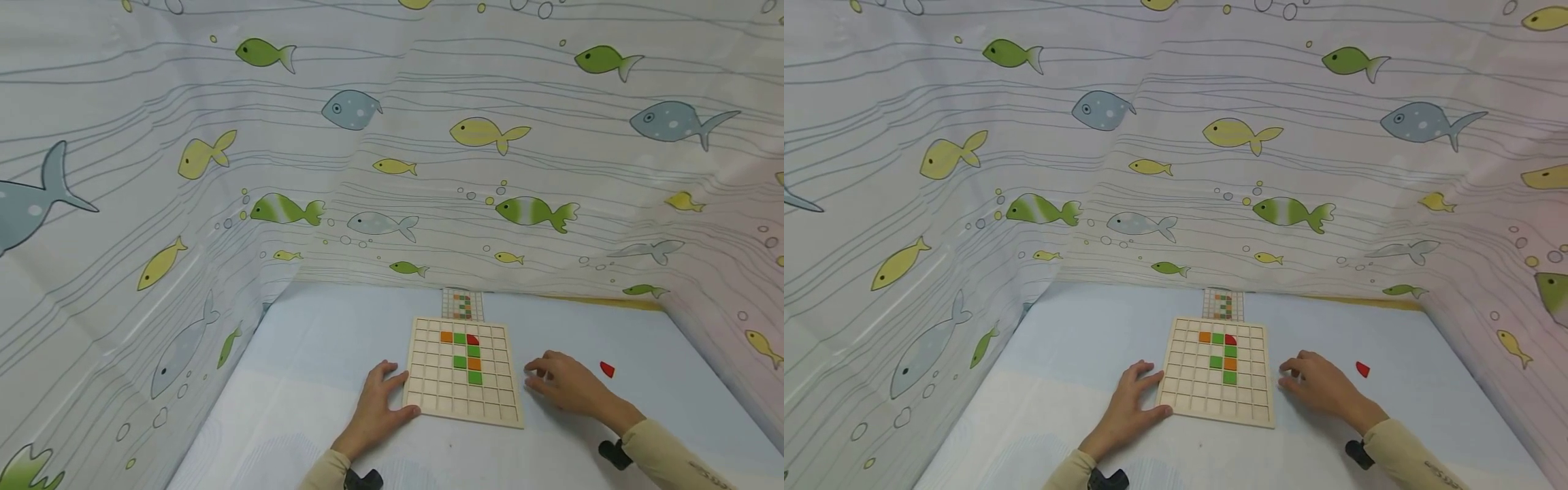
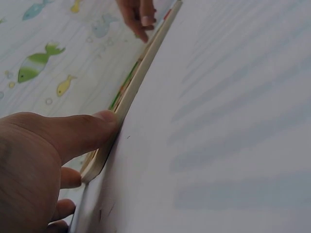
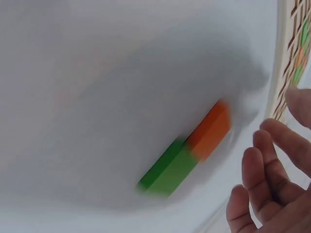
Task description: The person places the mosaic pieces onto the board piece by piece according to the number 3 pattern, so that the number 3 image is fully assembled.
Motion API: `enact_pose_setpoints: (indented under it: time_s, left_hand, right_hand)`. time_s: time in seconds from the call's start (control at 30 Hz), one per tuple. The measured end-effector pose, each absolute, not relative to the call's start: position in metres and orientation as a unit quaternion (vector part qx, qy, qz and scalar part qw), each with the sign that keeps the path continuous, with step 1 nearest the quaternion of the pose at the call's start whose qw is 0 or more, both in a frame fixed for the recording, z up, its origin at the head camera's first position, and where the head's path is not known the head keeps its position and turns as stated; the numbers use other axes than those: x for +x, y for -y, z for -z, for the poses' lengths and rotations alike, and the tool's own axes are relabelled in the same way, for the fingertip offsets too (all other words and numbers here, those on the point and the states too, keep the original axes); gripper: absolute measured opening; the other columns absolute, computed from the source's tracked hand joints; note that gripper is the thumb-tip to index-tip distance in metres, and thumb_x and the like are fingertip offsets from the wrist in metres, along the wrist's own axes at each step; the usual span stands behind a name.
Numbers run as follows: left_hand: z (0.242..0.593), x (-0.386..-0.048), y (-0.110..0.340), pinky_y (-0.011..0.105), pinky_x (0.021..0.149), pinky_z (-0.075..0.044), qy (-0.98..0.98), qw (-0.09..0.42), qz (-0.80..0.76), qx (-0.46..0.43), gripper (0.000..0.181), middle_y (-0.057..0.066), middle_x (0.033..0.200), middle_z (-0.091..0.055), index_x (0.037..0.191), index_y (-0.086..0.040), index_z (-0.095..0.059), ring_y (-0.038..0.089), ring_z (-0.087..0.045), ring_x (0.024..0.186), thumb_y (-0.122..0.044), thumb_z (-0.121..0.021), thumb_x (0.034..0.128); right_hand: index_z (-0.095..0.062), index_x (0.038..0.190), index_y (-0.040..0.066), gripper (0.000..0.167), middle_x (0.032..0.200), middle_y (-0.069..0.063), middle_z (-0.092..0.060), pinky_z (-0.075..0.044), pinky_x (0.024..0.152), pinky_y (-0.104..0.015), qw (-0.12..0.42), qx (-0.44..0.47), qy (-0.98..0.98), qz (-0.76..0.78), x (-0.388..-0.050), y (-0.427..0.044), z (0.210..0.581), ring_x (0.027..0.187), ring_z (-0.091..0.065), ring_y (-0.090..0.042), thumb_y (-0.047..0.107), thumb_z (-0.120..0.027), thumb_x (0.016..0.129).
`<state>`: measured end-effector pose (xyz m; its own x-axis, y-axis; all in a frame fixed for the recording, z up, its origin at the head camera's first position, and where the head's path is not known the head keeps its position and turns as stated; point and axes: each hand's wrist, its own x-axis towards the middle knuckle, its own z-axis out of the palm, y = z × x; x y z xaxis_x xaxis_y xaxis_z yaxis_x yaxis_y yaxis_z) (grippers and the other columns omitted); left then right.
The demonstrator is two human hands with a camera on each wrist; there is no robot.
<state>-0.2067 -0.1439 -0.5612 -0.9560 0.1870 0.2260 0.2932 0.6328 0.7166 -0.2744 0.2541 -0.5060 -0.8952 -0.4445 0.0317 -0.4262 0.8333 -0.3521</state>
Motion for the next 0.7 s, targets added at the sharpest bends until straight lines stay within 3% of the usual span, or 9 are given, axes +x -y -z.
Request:
enact_pose_setpoints:
  time_s: [0.3, 0.7]
  left_hand:
    - [0.559, -0.206, 0.143, 0.071, 0.121, -0.033, 0.901, 0.067, 0.408, -0.134, 0.071, 0.025, 0.15, -0.048, 0.139, 0.002, -0.065, 0.051, -0.037, 0.15, -0.04, -0.087, 0.0866]
    - [0.557, -0.206, 0.143, 0.071, 0.122, -0.032, 0.901, 0.065, 0.409, -0.128, 0.071, 0.024, 0.15, -0.048, 0.139, 0.001, -0.066, 0.05, -0.037, 0.15, -0.042, -0.086, 0.0868]
  right_hand:
    - [-0.077, 0.11, 0.017, 0.032, 0.097, 0.011, -0.065, -0.058, 0.075, -0.03, 0.04, -0.212, -0.964, 0.154, -0.263, -0.303, 0.507, 0.091, -0.062, -0.009, 0.039, -0.086, 0.088]
    - [-0.074, 0.108, 0.017, 0.032, 0.097, 0.012, -0.067, -0.057, 0.075, -0.024, 0.058, -0.19, -0.962, 0.189, -0.255, -0.328, 0.517, 0.087, -0.059, 0.001, 0.036, -0.088, 0.087]
